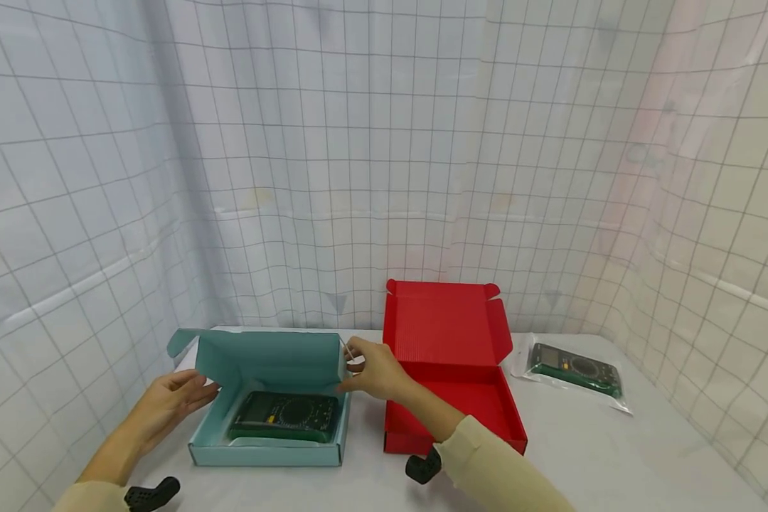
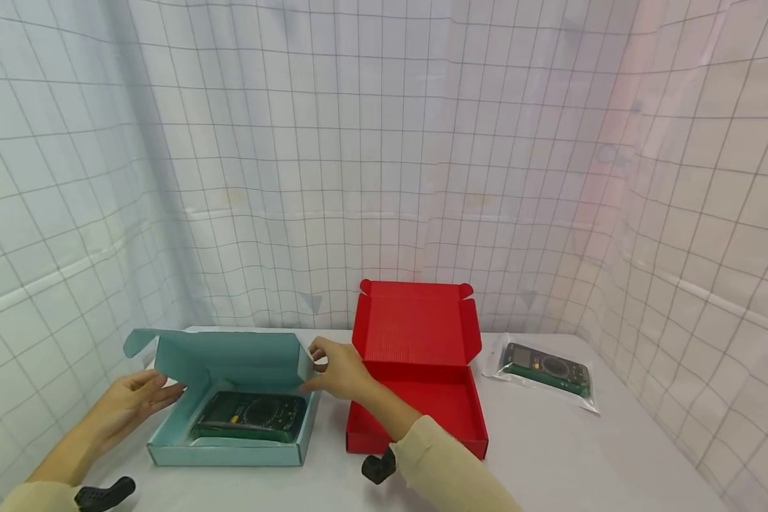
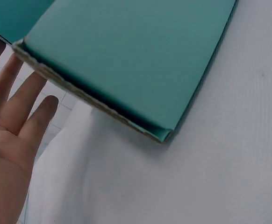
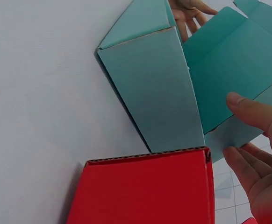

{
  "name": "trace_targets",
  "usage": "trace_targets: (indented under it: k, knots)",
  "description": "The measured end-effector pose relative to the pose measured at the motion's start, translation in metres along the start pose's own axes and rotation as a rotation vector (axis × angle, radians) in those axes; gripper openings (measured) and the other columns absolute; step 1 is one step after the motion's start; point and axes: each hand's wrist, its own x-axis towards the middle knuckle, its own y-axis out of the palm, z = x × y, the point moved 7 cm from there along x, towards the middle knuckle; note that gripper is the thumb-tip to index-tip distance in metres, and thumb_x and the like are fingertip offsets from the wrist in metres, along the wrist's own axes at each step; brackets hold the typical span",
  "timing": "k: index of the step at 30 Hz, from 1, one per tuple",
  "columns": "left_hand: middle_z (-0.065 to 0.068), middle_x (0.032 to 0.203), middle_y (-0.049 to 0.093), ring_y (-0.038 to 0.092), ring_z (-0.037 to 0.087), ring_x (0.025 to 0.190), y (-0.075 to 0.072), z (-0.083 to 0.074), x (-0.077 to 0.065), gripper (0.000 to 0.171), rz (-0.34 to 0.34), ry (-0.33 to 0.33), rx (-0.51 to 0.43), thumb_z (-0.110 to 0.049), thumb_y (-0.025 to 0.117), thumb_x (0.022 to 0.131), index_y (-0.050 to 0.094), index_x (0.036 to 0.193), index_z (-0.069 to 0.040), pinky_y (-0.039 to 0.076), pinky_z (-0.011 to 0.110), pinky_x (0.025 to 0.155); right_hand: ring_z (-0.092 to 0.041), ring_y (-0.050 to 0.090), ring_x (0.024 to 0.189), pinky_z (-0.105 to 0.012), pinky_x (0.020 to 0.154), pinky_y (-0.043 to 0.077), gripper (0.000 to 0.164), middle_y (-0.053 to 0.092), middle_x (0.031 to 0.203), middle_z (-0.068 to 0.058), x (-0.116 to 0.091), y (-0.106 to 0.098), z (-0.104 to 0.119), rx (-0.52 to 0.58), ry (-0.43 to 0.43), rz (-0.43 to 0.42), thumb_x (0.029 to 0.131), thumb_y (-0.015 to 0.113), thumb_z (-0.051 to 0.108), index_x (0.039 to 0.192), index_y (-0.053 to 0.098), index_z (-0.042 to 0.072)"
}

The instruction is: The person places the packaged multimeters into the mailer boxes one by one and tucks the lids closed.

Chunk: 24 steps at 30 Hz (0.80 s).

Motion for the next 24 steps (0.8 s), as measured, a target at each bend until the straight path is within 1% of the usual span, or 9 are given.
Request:
trace_targets:
  k: [4,5,7,10,14,17,20,22,24]
  knots:
    - [-0.01,0.135,0.064,0.062,0.008,0.121,0.001,0.001,-0.005,0.038,0.082,-0.025,0.002,-0.006,0.041,0.112,0.069,0.129,-0.025,0.051,0.025,0.098,-0.026,0.072,0.107,-0.035,0.079,0.062,0.042,0.066,0.116,-0.002,-0.001,0.001,-0.001,-0.01,0.017,0.038,0.08,0.092,0.011,0.111,0.064,0.017]
    - [-0.01,0.136,0.063,0.061,0.008,0.123,0.001,0.0,-0.005,0.038,0.097,-0.029,0.002,-0.006,0.041,0.113,0.069,0.131,-0.025,0.051,0.026,0.099,-0.026,0.072,0.107,-0.035,0.079,0.062,0.042,0.066,0.116,-0.001,-0.002,0.001,-0.002,-0.006,0.026,0.044,0.08,0.092,0.012,0.111,0.064,0.017]
    - [-0.011,0.139,0.062,0.06,0.008,0.125,0.001,-0.002,-0.006,0.036,0.134,-0.03,-0.005,-0.009,0.039,0.114,0.068,0.133,-0.019,0.051,0.028,0.101,-0.026,0.072,0.108,-0.035,0.079,0.062,0.041,0.065,0.115,-0.001,-0.002,0.0,-0.003,0.002,0.034,0.049,0.08,0.092,0.013,0.111,0.065,0.017]
    - [-0.012,0.143,0.059,0.058,0.009,0.128,0.001,-0.005,-0.006,0.038,0.167,-0.036,0.001,-0.016,0.034,0.115,0.064,0.139,-0.016,0.05,0.03,0.102,-0.024,0.073,0.105,-0.034,0.079,0.062,0.042,0.064,0.113,-0.001,-0.003,-0.003,-0.004,0.026,0.047,0.056,0.082,0.091,0.014,0.117,0.067,0.016]
    - [-0.013,0.142,0.059,0.059,0.01,0.127,0.002,-0.009,-0.005,0.042,0.178,-0.065,0.023,-0.024,0.029,0.116,0.061,0.143,-0.024,0.05,0.031,0.102,-0.02,0.073,0.102,-0.037,0.085,0.06,0.048,0.066,0.113,0.0,-0.008,-0.006,-0.005,0.114,0.095,0.093,0.087,0.087,0.017,0.131,0.068,0.012]
    - [-0.011,0.141,0.06,0.06,0.011,0.126,0.002,-0.014,-0.004,0.044,0.181,-0.074,0.052,-0.024,0.028,0.117,0.056,0.149,-0.013,0.051,0.03,0.102,-0.019,0.071,0.103,-0.042,0.091,0.058,0.049,0.069,0.117,0.0,-0.012,-0.009,-0.004,0.143,0.125,0.114,0.09,0.083,0.024,0.136,0.068,0.011]
    - [-0.009,0.141,0.06,0.061,0.013,0.126,0.004,-0.018,-0.003,0.047,0.2,-0.073,0.082,-0.021,0.028,0.117,0.049,0.15,0.003,0.05,0.029,0.102,-0.019,0.07,0.105,-0.046,0.092,0.057,0.047,0.071,0.118,0.0,-0.015,-0.01,-0.002,0.114,0.13,0.117,0.092,0.08,0.031,0.133,0.071,0.011]
    - [-0.007,0.141,0.061,0.061,0.013,0.126,0.005,-0.02,-0.004,0.046,0.218,-0.074,0.082,-0.02,0.028,0.117,0.049,0.149,0.005,0.05,0.028,0.102,-0.019,0.068,0.105,-0.049,0.092,0.057,0.045,0.072,0.116,0.002,-0.016,-0.011,0.0,0.098,0.13,0.116,0.092,0.078,0.035,0.13,0.073,0.012]
    - [-0.008,0.141,0.061,0.061,0.014,0.125,0.005,-0.021,-0.005,0.044,0.231,-0.075,0.051,-0.018,0.028,0.116,0.055,0.146,0.0,0.05,0.029,0.102,-0.019,0.066,0.104,-0.051,0.092,0.056,0.041,0.072,0.111,0.005,-0.016,-0.01,0.005,0.096,0.133,0.12,0.092,0.077,0.037,0.126,0.076,0.014]
